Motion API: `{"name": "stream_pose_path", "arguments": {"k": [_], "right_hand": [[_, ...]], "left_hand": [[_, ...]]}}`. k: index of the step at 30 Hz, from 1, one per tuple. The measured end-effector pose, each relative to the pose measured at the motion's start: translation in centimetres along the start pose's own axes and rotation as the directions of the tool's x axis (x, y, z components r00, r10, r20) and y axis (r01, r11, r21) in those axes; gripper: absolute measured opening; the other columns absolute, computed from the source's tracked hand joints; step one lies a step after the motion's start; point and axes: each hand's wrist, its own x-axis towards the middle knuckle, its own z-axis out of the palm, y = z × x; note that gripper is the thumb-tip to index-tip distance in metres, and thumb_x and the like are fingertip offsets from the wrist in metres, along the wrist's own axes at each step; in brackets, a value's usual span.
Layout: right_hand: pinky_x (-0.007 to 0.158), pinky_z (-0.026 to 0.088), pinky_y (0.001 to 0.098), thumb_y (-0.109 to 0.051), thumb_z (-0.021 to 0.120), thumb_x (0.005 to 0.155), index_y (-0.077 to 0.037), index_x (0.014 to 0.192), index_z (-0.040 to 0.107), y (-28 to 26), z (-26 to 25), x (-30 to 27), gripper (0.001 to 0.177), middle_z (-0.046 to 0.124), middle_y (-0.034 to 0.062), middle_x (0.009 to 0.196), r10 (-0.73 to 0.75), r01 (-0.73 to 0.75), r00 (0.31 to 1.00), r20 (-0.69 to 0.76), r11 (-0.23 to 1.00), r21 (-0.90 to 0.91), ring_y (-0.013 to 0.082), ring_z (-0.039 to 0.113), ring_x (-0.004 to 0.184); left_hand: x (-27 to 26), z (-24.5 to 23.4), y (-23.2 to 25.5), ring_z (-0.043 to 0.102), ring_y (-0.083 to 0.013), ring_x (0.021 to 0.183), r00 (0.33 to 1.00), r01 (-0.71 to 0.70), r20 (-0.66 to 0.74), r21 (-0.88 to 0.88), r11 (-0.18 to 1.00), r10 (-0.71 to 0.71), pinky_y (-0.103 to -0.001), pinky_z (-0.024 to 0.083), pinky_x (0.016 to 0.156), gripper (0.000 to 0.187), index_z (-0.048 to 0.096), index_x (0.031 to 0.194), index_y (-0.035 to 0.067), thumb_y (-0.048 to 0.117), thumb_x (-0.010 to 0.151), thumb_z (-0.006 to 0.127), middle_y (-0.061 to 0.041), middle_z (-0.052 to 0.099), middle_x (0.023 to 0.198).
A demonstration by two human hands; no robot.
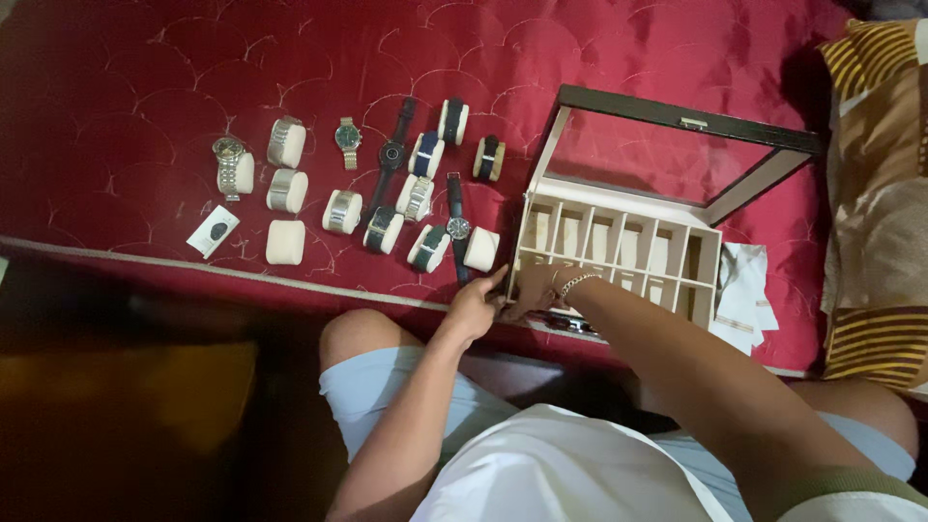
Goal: The person removes the internal grid divider from a watch box, takes out a stained paper lining from the bottom, and wipes the interior of the box with a white cloth.
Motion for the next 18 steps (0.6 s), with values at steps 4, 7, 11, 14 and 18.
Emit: {"name": "stream_pose_path", "arguments": {"k": [4,7,11,14,18], "right_hand": [[0.066,0.059,0.0428,-0.024,0.075,0.066,-0.004,0.095,0.082,-0.1,1.0,-0.8,0.036,0.078,0.0186,0.087,-0.106,0.064,0.991,-0.087,0.916,-0.396,0.0286,0.075,0.075],[0.071,0.060,0.0451,-0.030,0.070,0.076,-0.004,0.097,0.079,-1.3,0.6,-4.6,0.035,0.078,0.0199,0.087,-0.081,0.048,0.994,-0.079,0.935,-0.352,0.0312,0.076,0.077],[0.076,0.060,0.0443,-0.037,0.070,0.083,-0.008,0.103,0.075,-2.9,-0.6,-7.5,0.035,0.076,0.0189,0.092,-0.088,0.056,0.990,-0.111,0.962,-0.268,0.0330,0.076,0.083],[0.082,0.058,0.0464,-0.035,0.065,0.089,-0.008,0.103,0.078,-3.2,0.1,-8.4,0.034,0.075,0.0201,0.097,-0.146,0.065,0.972,-0.183,0.919,-0.389,0.0355,0.073,0.092],[0.084,0.060,0.0445,-0.030,0.064,0.089,-0.005,0.107,0.075,-3.0,-0.4,-10.6,0.033,0.078,0.0200,0.097,-0.119,0.054,0.981,-0.154,0.928,-0.370,0.0336,0.077,0.093]], "left_hand": [[0.3,-0.1,0.0,0.069,-0.0268,0.109,0.998,-0.060,-0.016,0.058,0.997,0.061,-0.033,0.051,0.097,0.063,0.056,0.147,0.025,0.003,0.090,0.070,-0.021,0.071,0.122],[0.2,-0.2,-0.1,0.065,-0.0295,0.116,0.998,-0.059,-0.016,0.102,0.993,0.061,-0.036,0.049,0.099,0.062,0.056,0.147,0.026,0.006,0.092,0.073,-0.022,0.066,0.129],[-0.1,0.0,0.1,0.067,-0.0292,0.118,0.999,-0.036,0.008,0.151,0.988,0.035,-0.036,0.050,0.100,0.063,0.054,0.148,0.027,0.010,0.091,0.074,-0.021,0.068,0.128],[0.1,-0.1,0.1,0.065,-0.0314,0.120,0.996,-0.087,-0.005,0.190,0.978,0.089,-0.036,0.050,0.100,0.065,0.053,0.149,0.026,0.007,0.090,0.073,-0.023,0.065,0.131],[0.8,0.4,-2.0,0.068,-0.0316,0.117,0.999,0.012,-0.033,0.291,0.957,-0.002,-0.038,0.051,0.102,0.053,0.062,0.139,0.025,0.004,0.090,0.062,-0.017,0.069,0.129]]}}
